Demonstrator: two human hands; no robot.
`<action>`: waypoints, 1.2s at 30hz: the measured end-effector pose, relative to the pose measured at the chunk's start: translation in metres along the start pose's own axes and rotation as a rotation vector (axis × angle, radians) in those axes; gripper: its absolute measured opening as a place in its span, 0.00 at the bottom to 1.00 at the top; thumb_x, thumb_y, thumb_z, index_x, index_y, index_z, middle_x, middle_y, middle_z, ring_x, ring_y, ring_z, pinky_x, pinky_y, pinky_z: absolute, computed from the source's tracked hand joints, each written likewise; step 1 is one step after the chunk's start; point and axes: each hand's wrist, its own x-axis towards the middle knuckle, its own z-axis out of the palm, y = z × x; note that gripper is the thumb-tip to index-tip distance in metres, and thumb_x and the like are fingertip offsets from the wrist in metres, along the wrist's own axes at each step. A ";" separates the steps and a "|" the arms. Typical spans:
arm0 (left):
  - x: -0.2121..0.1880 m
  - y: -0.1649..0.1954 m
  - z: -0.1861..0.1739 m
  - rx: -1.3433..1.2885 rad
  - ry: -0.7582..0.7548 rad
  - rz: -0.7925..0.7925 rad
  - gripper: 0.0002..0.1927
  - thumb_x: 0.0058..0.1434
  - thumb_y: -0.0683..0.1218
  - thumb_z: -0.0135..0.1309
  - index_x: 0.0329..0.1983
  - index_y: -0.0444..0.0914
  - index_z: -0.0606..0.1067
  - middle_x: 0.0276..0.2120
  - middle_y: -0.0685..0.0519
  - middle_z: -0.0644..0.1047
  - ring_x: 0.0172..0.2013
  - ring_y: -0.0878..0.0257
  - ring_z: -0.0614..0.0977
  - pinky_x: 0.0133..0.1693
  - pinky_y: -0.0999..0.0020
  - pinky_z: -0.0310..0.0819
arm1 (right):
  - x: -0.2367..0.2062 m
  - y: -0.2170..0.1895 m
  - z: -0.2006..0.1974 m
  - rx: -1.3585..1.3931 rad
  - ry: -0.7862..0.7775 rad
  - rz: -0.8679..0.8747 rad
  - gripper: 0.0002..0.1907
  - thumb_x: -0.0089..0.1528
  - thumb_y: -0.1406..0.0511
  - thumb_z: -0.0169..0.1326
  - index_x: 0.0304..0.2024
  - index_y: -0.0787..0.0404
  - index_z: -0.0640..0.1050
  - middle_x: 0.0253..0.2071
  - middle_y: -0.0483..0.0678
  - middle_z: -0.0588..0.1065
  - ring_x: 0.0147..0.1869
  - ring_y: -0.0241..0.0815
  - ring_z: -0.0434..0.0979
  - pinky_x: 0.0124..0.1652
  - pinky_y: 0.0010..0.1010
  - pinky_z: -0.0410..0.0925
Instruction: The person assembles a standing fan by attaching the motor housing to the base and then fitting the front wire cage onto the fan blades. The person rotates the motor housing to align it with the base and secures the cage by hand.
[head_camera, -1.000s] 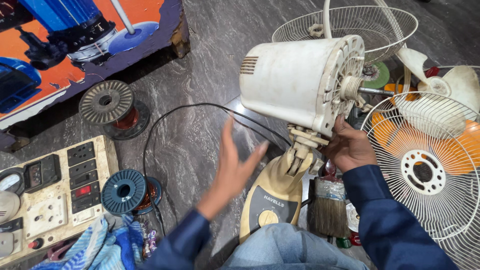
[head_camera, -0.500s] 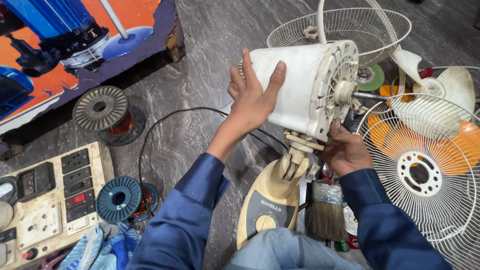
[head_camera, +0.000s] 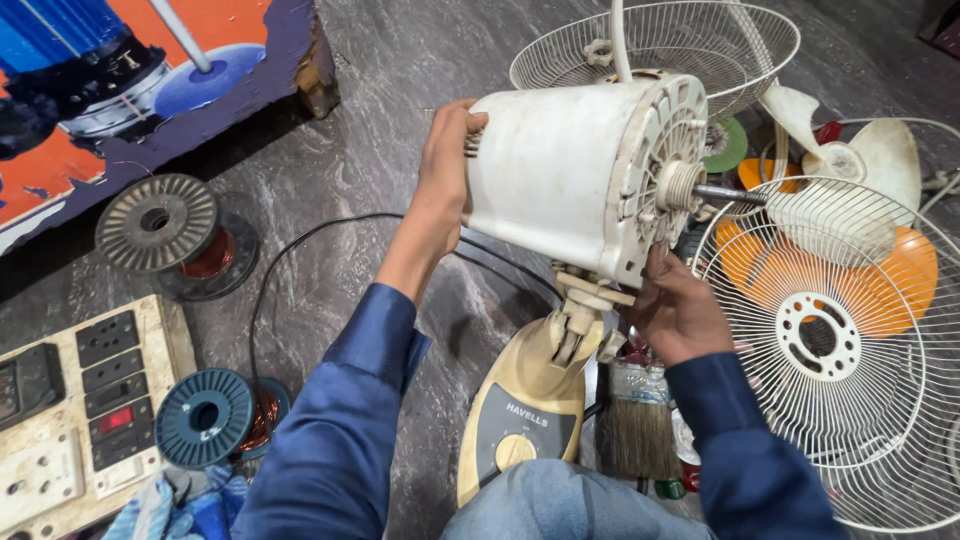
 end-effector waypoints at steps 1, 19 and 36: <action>0.004 -0.003 0.001 -0.004 0.009 0.041 0.24 0.66 0.55 0.40 0.58 0.36 0.73 0.53 0.45 0.75 0.51 0.55 0.76 0.54 0.62 0.70 | -0.006 0.007 0.004 -0.009 0.095 -0.051 0.31 0.58 0.78 0.52 0.65 0.60 0.70 0.57 0.42 0.77 0.61 0.34 0.75 0.62 0.29 0.68; 0.017 -0.032 0.016 0.083 0.210 0.103 0.24 0.67 0.56 0.41 0.48 0.33 0.78 0.43 0.47 0.81 0.46 0.58 0.79 0.50 0.64 0.71 | -0.045 0.068 0.049 -0.964 0.030 -0.244 0.43 0.43 0.71 0.74 0.59 0.64 0.70 0.53 0.48 0.77 0.53 0.40 0.80 0.51 0.32 0.76; 0.030 -0.047 0.019 -0.099 0.080 0.018 0.25 0.67 0.54 0.37 0.53 0.33 0.76 0.42 0.48 0.78 0.42 0.63 0.80 0.45 0.66 0.76 | -0.041 0.059 0.046 -0.848 -0.048 -0.101 0.41 0.41 0.75 0.73 0.57 0.63 0.74 0.50 0.49 0.79 0.49 0.39 0.81 0.49 0.33 0.78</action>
